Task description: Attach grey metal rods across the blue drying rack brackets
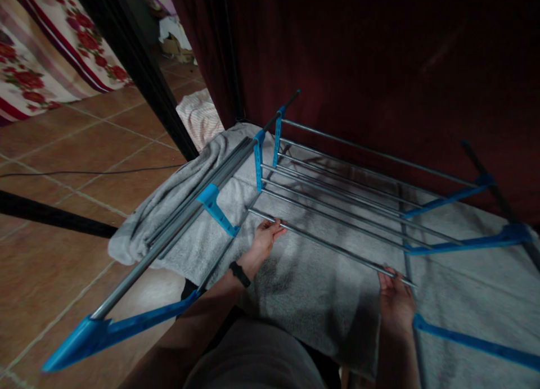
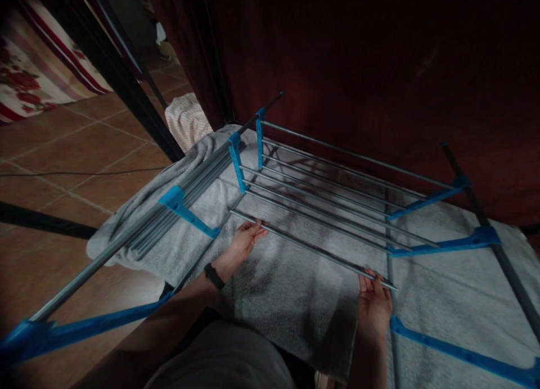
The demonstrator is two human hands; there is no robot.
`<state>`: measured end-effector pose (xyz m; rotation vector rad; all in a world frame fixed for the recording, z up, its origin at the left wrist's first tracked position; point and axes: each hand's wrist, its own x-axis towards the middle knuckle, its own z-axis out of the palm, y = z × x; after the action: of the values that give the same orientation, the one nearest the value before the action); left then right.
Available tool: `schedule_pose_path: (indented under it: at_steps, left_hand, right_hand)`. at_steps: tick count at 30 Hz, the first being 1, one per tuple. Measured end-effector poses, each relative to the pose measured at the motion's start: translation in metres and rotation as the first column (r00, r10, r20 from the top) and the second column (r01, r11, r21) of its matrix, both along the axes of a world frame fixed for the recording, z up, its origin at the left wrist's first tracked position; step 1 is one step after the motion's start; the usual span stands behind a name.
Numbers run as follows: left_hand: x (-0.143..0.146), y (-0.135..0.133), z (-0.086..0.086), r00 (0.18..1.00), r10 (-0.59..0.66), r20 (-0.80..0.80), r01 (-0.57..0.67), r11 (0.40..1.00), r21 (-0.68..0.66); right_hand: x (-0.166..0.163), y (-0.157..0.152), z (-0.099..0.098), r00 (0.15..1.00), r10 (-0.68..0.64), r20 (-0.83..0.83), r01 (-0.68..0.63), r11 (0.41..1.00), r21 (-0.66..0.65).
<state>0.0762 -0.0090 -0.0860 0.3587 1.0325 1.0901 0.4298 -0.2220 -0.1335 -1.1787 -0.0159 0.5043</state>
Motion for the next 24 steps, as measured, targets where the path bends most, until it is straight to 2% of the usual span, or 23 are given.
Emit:
schedule_pose_path:
  at_steps: [5, 10, 19, 24]
  left_hand:
    - [-0.003, 0.0, 0.008, 0.997, -0.006, 0.076, 0.009, 0.999, -0.041]
    - [-0.003, 0.0, 0.014, 0.997, -0.002, 0.075, 0.006, 0.999, -0.051]
    - [-0.007, 0.008, 0.013, 0.994, 0.005, 0.109, 0.002, 0.998, -0.064]
    - [-0.01, 0.012, 0.015, 0.993, 0.009, 0.118, 0.002, 0.996, -0.091]
  right_hand:
    - [-0.004, 0.003, 0.003, 1.0, 0.015, 0.026, -0.015, 1.0, 0.019]
    - [-0.009, 0.008, 0.005, 1.0, -0.015, 0.015, 0.014, 0.999, 0.044]
    - [-0.018, 0.013, 0.016, 0.999, -0.024, 0.036, 0.021, 0.997, 0.079]
    - [-0.013, 0.012, 0.023, 0.998, -0.059, 0.031, 0.057, 0.997, 0.045]
